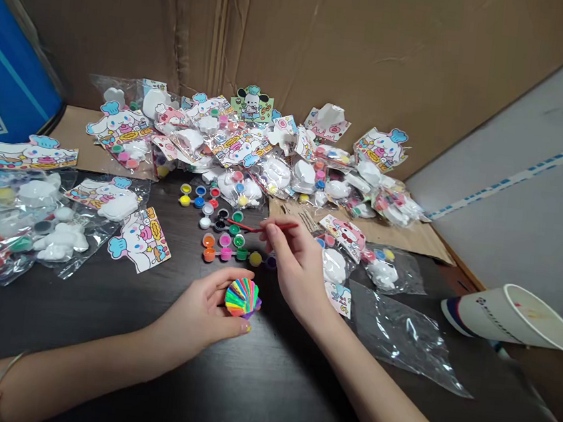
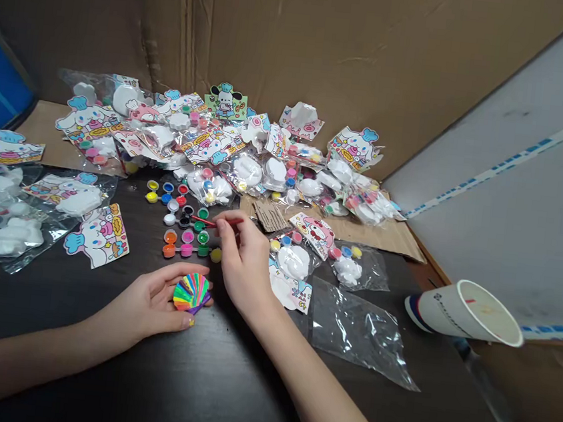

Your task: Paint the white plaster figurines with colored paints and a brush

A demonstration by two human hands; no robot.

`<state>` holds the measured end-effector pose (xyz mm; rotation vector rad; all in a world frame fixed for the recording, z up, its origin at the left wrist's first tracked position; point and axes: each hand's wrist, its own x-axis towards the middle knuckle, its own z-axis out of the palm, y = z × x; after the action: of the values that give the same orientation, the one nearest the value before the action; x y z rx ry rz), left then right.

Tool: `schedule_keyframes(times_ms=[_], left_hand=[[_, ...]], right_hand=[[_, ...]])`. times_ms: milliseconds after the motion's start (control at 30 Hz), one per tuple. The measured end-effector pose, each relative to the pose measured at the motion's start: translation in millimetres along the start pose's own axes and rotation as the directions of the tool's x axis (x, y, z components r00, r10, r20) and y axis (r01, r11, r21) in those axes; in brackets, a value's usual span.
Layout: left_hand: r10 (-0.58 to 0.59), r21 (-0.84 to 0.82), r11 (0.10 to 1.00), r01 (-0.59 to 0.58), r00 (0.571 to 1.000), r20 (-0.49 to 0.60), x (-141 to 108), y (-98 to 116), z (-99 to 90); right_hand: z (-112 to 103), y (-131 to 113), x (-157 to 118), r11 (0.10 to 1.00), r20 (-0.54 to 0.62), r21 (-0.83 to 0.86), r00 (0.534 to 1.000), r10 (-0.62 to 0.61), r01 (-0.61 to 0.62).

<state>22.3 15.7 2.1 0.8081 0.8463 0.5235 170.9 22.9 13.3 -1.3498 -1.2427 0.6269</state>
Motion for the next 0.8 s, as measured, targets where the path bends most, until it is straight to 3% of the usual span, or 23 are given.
schedule_keyframes(times_ms=[500, 800], left_hand=[[-0.031, 0.033, 0.999, 0.029, 0.997, 0.076, -2.7, -3.2, -1.4], [0.039, -0.038, 0.999, -0.036, 0.996, 0.085, 1.1, -8.9, -6.0]], right_hand=[[-3.7, 1.7, 5.3, 0.958, 0.067, -0.284, 0.998, -0.011, 0.03], [2.2, 0.0, 15.8, 0.923, 0.109, -0.385, 0.992, 0.057, -0.01]])
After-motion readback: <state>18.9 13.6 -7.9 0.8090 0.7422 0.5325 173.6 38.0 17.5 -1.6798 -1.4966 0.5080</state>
